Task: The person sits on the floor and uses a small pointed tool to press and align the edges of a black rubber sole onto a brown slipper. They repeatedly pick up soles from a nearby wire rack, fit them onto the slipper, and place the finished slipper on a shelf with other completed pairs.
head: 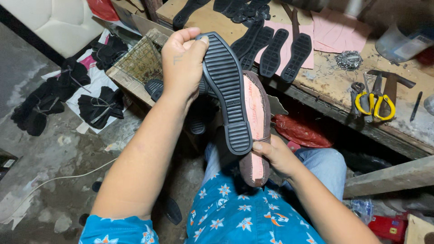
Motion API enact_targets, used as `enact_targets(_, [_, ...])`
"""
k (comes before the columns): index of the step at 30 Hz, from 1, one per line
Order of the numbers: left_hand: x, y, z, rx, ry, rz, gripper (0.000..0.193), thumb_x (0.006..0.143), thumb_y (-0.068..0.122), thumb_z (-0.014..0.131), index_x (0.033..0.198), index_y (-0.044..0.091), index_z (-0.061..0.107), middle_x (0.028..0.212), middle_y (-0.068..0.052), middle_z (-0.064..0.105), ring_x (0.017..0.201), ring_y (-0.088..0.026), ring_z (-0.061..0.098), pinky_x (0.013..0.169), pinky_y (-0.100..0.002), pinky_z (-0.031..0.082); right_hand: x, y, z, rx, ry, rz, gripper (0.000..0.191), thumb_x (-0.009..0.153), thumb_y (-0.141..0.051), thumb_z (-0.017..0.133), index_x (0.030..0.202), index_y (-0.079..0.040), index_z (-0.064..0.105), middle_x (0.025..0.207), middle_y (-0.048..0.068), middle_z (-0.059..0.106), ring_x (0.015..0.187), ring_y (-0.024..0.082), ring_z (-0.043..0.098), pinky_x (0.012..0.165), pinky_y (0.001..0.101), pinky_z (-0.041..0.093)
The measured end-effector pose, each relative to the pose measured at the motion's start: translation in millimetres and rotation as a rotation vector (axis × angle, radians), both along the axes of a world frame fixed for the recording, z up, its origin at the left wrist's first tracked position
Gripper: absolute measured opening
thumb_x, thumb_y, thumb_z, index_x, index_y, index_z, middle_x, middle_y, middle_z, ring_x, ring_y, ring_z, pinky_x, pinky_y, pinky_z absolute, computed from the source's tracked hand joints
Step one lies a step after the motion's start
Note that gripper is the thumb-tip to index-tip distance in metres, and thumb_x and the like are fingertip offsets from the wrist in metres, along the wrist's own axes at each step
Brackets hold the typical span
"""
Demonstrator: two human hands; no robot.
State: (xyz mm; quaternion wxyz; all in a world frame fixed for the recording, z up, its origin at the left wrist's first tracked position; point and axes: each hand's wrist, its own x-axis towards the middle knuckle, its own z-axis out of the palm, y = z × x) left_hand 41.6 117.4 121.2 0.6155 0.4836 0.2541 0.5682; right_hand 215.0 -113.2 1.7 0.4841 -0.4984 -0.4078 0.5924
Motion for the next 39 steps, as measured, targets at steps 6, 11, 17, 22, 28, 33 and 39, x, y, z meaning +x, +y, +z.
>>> enact_targets(6, [7,-25,-36,-0.119,-0.142,-0.083,0.046,0.091,0.009,0.071,0.129,-0.003,0.049,0.109,-0.011,0.069,0.096,-0.017,0.07,0.087,-0.031,0.059,-14,2,10,0.068,0.137,0.101,0.068,0.081,-0.039,0.077,0.134,0.0,0.06,0.126,0.009,0.069,0.114,0.019,0.065,0.101,0.0362,0.052])
enact_targets(11, [-14,-55,-90,-0.637,-0.327,-0.589,0.054,0.099,0.05,0.061,0.112,-0.002,0.067,0.103,-0.018,0.074,0.09,-0.027,0.072,0.083,-0.041,0.061,-34,18,-1,0.076,-0.021,0.145,0.064,0.084,-0.03,0.077,0.137,0.001,0.058,0.128,0.008,0.068,0.117,0.016,0.063,0.104,0.0342,0.049])
enact_targets(17, [-27,-71,-136,-0.616,-0.389,-0.505,0.056,0.098,0.051,0.057,0.114,-0.001,0.068,0.106,-0.015,0.074,0.094,-0.025,0.072,0.086,-0.04,0.06,-49,29,-14,0.052,-0.26,0.166,0.066,0.084,-0.027,0.077,0.14,-0.002,0.055,0.13,0.007,0.067,0.119,0.016,0.061,0.106,0.0339,0.047])
enact_targets(22, [-26,-80,-146,-0.381,-0.254,-0.26,0.036,0.098,0.024,0.069,0.126,0.004,0.058,0.111,-0.007,0.068,0.099,-0.017,0.067,0.089,-0.035,0.057,-50,30,-9,0.097,-0.42,0.057,0.073,0.08,-0.029,0.081,0.14,0.0,0.051,0.128,0.011,0.063,0.117,0.018,0.059,0.102,0.0352,0.046])
enact_targets(28, [-21,-102,-133,-0.237,-0.125,-0.137,0.036,0.098,0.016,0.074,0.127,0.001,0.058,0.111,-0.006,0.066,0.099,-0.014,0.064,0.089,-0.031,0.055,-42,20,18,0.213,-0.705,-0.297,0.042,0.086,-0.023,0.079,0.119,-0.001,0.068,0.1,0.007,0.066,0.077,0.016,0.059,0.068,0.0295,0.05])
enact_targets(33, [-17,-115,-124,-0.252,-0.225,-0.299,0.038,0.101,0.023,0.069,0.129,0.002,0.054,0.107,-0.007,0.065,0.093,-0.017,0.064,0.083,-0.034,0.055,-50,23,12,0.24,-0.548,-0.166,0.019,0.089,-0.016,0.078,0.095,-0.001,0.067,0.08,0.001,0.063,0.066,0.007,0.065,0.058,0.0235,0.051])
enact_targets(39, [-29,-105,-127,-0.355,-0.338,-0.494,0.049,0.097,0.032,0.06,0.136,0.003,0.053,0.122,-0.007,0.068,0.114,-0.017,0.065,0.103,-0.033,0.051,-29,24,-9,0.149,0.331,-0.113,0.01,0.1,-0.01,0.064,0.109,-0.006,0.061,0.09,0.004,0.067,0.065,0.009,0.056,0.059,0.0241,0.045])
